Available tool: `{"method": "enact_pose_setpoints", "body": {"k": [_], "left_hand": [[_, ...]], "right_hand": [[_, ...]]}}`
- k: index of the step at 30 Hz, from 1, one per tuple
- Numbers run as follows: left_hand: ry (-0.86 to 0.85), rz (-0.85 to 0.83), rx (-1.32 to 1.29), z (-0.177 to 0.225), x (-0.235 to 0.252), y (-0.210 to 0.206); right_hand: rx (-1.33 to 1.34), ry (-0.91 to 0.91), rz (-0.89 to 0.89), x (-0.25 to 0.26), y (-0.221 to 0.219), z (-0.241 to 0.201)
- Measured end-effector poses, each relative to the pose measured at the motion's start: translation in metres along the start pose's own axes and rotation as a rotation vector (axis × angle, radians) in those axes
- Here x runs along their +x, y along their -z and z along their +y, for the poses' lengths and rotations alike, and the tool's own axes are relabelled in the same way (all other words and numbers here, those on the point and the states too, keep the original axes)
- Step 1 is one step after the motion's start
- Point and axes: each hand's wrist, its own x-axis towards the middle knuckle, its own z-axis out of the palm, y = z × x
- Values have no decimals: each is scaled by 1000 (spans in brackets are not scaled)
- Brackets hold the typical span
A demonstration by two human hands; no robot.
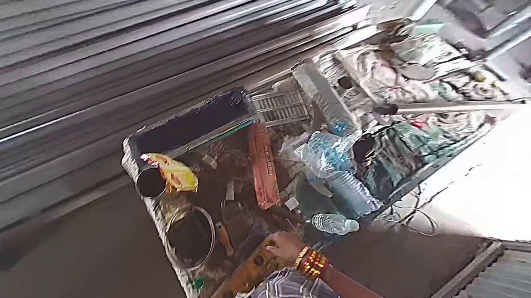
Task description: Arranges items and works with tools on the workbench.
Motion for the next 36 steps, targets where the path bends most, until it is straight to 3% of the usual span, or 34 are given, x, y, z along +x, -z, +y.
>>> {"method": "enact_pose_setpoints", "body": {"k": [4, 7, 13, 16, 19, 22, 24, 30, 32, 36], "left_hand": [[-56, -24, 40, -23, -19, -25], [-117, -34, 159, -39, -22, -43], [-276, -82, 629, -72, -11, -65], [-377, -81, 940, -79, -15, -87], [-406, -39, 1031, -88, -17, -104], [-455, 71, 866, -87, -17, -108], [-405, 50, 661, -68, -15, -104], [-72, -27, -406, 25, 11, -108], [16, -22, -534, 44, 25, -110], [50, -4, -483, 46, 46, -112]], "right_hand": [[-122, -137, -53, -8, -20, 36], [-198, -145, -60, -8, -17, 39], [-352, 76, 11, 12, -7, 20], [-574, 307, -32, 32, -30, 22], [-658, 390, -93, 41, -56, 24], [-643, 360, -107, 44, -62, 25], [-552, 313, -61, 42, -59, 24], [-249, 128, 117, 45, -36, 5], [-147, 118, 173, 47, -29, -1], [65, 155, 195, 64, -27, -13]]}}
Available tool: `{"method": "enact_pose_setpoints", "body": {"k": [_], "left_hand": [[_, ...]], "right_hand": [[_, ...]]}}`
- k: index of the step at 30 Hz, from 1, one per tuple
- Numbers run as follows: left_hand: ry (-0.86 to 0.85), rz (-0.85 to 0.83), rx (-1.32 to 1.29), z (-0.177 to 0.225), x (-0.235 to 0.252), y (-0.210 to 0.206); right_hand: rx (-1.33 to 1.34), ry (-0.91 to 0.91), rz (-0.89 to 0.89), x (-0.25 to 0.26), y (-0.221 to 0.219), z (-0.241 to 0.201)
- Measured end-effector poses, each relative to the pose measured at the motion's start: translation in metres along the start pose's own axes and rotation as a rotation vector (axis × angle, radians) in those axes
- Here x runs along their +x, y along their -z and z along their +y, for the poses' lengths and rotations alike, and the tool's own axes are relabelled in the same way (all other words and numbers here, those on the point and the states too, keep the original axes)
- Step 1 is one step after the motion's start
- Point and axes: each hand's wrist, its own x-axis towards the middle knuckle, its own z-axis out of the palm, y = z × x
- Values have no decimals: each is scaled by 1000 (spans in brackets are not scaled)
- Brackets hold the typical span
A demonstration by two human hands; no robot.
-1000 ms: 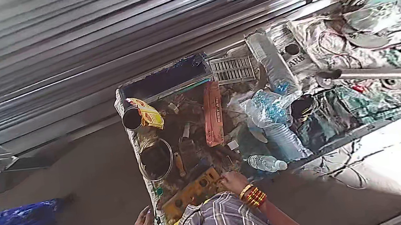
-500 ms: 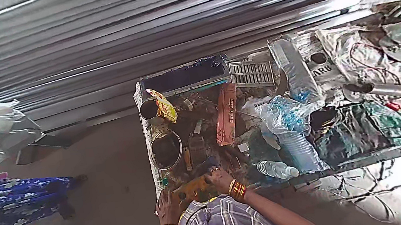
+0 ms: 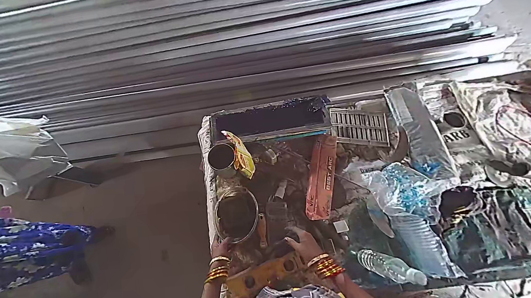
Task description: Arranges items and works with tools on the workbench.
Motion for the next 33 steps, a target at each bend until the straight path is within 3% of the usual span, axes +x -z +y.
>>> {"method": "enact_pose_setpoints", "body": {"k": [5, 12, 15, 20, 26, 29, 33], "left_hand": [[10, 41, 66, -1, 5, -4], [83, 125, 35, -33, -24, 34], [117, 163, -5, -39, -33, 54], [129, 182, -97, -30, -32, 56], [92, 155, -68, 5, -5, 16], [70, 132, -125, 21, 6, -12], [72, 104, -228, 32, 18, -38]], "right_hand": [[171, 12, -114, 27, -20, -42], [34, 76, -332, 43, -33, -67], [-93, 154, -272, 49, -35, -62], [-459, 489, -19, 95, -42, -76], [-621, 243, -195, 147, -9, -112], [-460, 301, 128, 127, -2, -99], [-405, -40, 296, 92, 16, -71]]}}
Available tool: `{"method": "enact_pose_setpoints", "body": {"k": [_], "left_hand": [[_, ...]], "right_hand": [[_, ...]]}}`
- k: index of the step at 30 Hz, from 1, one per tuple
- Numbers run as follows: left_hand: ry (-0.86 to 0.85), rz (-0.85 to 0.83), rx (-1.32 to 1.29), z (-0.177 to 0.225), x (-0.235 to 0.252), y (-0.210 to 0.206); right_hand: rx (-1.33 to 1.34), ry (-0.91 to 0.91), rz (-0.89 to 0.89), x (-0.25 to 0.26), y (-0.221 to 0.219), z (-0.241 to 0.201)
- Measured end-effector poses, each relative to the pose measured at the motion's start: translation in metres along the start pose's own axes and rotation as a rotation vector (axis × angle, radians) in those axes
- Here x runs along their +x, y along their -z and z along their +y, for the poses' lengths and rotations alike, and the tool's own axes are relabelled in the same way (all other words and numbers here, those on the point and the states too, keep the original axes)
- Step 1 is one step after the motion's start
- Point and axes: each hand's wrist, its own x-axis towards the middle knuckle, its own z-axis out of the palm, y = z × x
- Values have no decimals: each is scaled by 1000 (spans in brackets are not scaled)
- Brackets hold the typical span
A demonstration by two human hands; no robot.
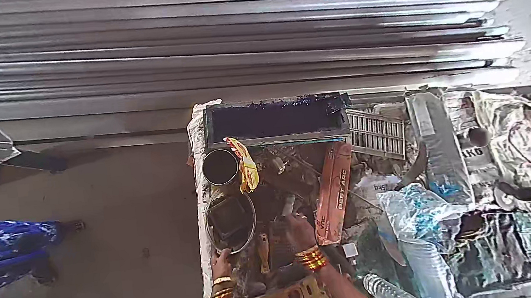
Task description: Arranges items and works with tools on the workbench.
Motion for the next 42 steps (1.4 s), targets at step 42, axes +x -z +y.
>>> {"method": "enact_pose_setpoints", "body": {"k": [42], "left_hand": [[-434, -667, 125, 1, -164, -15]], "right_hand": [[1102, 144, 41, -192, 86, 156]]}}
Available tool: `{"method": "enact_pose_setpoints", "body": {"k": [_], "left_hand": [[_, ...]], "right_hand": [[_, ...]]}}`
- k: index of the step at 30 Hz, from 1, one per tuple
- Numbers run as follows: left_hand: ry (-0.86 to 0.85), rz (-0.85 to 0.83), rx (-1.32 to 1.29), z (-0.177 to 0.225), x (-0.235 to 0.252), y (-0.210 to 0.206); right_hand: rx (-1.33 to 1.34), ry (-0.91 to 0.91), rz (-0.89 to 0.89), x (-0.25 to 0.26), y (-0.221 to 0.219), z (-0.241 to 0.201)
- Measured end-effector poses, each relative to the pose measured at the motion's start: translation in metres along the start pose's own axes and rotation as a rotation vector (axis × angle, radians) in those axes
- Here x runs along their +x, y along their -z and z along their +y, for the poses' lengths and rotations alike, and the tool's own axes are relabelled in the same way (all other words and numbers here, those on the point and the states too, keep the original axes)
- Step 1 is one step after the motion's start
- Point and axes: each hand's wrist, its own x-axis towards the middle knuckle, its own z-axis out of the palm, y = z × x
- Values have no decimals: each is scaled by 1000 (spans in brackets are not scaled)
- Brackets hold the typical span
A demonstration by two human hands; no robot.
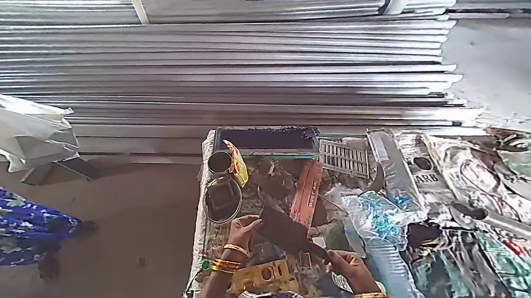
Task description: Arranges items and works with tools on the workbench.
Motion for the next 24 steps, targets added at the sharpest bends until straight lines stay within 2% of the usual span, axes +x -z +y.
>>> {"method": "enact_pose_setpoints", "body": {"k": [4, 7, 11, 14, 17, 21, 24], "left_hand": [[-58, 9, -42, -10, -3, 3], [-55, 22, -3, -2, -8, 2], [-84, 22, 97, 10, -13, 2], [-142, -24, 179, 6, -12, 8], [-122, -34, 316, 1, -9, 7], [-106, -41, 629, -11, 1, 10], [-124, -65, 595, -14, 1, 7]], "right_hand": [[-4, -4, -13, -2, -1, -2], [12, -2, -13, -1, -4, -3], [26, -4, 4, 0, -5, -1], [11, 19, 40, 1, -6, 4], [-30, 36, 63, -1, -10, 4], [-267, 165, 160, -4, -21, 6], [-602, 337, 218, -7, -28, 10]]}}
